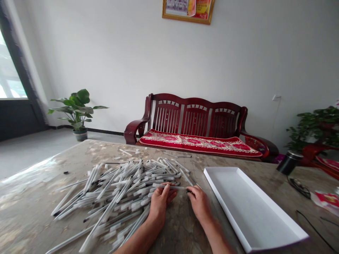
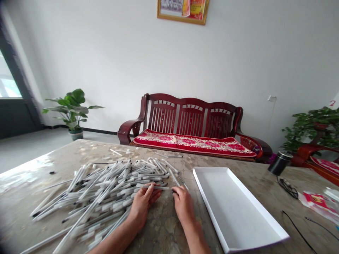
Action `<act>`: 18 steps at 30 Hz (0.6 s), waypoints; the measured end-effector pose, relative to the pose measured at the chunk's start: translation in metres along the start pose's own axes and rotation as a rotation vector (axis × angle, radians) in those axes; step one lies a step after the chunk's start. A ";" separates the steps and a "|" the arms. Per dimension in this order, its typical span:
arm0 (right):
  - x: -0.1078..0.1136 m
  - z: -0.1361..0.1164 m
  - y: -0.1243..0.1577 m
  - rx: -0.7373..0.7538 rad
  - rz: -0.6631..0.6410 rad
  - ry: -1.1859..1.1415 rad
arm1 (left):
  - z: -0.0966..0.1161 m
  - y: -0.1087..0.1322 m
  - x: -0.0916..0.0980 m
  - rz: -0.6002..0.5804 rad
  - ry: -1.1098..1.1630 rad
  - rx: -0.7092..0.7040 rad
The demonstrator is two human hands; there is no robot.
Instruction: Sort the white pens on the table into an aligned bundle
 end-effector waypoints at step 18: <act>0.032 0.006 0.003 -0.042 0.099 -0.017 | 0.006 0.009 -0.007 -0.042 0.031 0.009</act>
Point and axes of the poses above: each hand's wrist, its own y-axis away from the middle knuckle, its own x-axis out of the back of the hand, z = x × y, the point moved 10 cm from there along -y, towards the middle knuckle, and after that the axes turned 11 degrees about x, right-handed, at the moved point
